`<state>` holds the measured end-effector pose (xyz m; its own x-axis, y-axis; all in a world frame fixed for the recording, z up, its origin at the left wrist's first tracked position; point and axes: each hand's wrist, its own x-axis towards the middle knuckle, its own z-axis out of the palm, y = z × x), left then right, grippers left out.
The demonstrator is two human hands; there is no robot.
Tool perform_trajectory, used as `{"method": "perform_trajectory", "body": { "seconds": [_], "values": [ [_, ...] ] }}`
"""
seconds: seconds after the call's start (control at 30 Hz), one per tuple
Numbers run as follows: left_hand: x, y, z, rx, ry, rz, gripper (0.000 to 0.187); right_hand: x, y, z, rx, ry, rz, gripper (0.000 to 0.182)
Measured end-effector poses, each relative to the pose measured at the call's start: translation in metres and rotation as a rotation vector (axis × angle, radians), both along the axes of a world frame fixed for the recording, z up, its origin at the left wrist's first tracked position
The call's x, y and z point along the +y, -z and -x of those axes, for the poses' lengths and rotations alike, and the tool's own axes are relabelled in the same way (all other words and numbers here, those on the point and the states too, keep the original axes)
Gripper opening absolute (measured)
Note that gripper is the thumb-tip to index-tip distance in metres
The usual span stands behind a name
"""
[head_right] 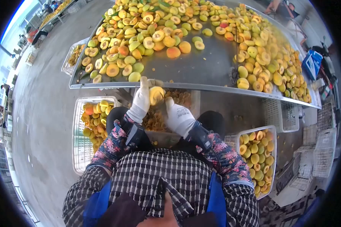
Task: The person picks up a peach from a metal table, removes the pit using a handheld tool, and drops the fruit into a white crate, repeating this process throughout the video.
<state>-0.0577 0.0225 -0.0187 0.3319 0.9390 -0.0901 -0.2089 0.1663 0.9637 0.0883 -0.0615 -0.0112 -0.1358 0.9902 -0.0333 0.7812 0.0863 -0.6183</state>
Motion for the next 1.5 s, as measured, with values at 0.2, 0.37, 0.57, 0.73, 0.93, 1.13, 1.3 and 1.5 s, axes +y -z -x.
{"method": "perform_trajectory", "body": {
  "seconds": [0.2, 0.37, 0.57, 0.73, 0.93, 1.13, 1.3, 1.5],
  "values": [
    [-0.016, 0.013, -0.02, -0.187, -0.246, -0.275, 0.05, 0.001, 0.016, 0.009, 0.303, 0.057, -0.115, 0.041],
    [-0.02, -0.013, -0.023, -0.126, -0.248, 0.013, 0.056, -0.003, -0.002, 0.004, 0.095, 0.024, 0.016, 0.035],
    [-0.023, -0.022, -0.027, -0.054, -0.324, 0.071, 0.056, 0.001, 0.017, 0.003, 0.162, 0.007, -0.014, 0.032],
    [-0.018, -0.016, -0.02, 0.033, -0.258, 0.012, 0.054, 0.004, 0.013, 0.003, 0.068, -0.017, -0.027, 0.03],
    [-0.015, -0.013, -0.018, 0.01, -0.269, -0.025, 0.053, 0.003, 0.018, 0.017, 0.306, 0.097, 0.041, 0.034],
    [-0.016, -0.004, -0.03, -0.13, -0.441, -0.052, 0.052, 0.016, 0.009, 0.004, -0.025, 0.011, 0.073, 0.041],
    [-0.014, -0.001, -0.023, -0.173, -0.434, -0.052, 0.052, 0.013, 0.017, 0.016, 0.18, 0.044, 0.043, 0.038],
    [-0.015, 0.008, -0.023, -0.203, -0.431, -0.034, 0.05, 0.013, 0.002, 0.015, 0.024, 0.026, 0.153, 0.041]
  ]
}}
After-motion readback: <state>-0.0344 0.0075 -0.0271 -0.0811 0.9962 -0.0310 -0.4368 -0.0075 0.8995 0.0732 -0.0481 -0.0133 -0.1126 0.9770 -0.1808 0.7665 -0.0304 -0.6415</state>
